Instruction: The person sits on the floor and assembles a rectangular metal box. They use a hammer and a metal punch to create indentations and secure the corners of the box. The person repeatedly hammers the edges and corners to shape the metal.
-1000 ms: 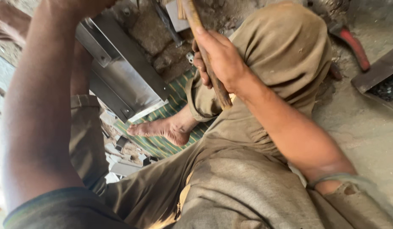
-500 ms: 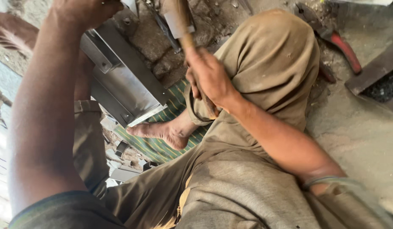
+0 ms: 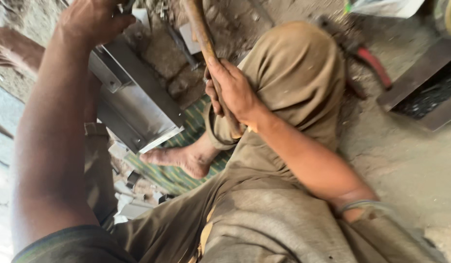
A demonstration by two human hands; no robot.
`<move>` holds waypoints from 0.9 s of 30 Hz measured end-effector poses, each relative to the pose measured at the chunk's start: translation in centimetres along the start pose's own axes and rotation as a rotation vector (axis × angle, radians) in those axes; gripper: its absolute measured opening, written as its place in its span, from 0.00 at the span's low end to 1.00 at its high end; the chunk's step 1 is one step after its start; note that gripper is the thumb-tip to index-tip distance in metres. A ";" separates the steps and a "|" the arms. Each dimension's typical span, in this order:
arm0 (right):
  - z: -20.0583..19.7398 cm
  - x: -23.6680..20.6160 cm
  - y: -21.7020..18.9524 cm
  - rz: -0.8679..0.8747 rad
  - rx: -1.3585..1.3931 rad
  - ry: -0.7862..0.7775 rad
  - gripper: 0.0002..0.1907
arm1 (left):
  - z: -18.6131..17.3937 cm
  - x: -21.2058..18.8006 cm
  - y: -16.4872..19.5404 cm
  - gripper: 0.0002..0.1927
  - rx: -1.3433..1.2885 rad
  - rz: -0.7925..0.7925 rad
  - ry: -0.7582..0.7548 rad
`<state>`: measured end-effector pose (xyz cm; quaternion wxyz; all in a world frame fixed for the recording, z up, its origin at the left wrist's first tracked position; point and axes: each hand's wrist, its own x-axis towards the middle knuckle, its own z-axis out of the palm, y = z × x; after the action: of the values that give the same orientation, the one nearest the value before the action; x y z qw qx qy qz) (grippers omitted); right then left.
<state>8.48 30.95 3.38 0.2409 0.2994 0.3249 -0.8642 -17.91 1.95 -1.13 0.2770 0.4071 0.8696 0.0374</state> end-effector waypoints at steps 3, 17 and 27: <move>-0.4 0.2 0.5 -0.063 0.128 -0.007 0.21 | 0.0 1.0 1.5 0.22 -0.007 -0.108 0.065; -0.7 -1.7 0.1 -0.188 0.057 -0.092 0.20 | -4.1 6.7 17.3 0.09 0.042 -0.600 0.426; 4.1 -0.5 -3.9 -0.481 -0.323 -0.139 0.12 | -11.7 -13.2 20.1 0.16 -0.475 -0.176 0.727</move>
<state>4.97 30.74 7.81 0.0953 0.1116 0.5024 -0.8521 -3.27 7.59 20.60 0.0411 0.2167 0.9091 0.3534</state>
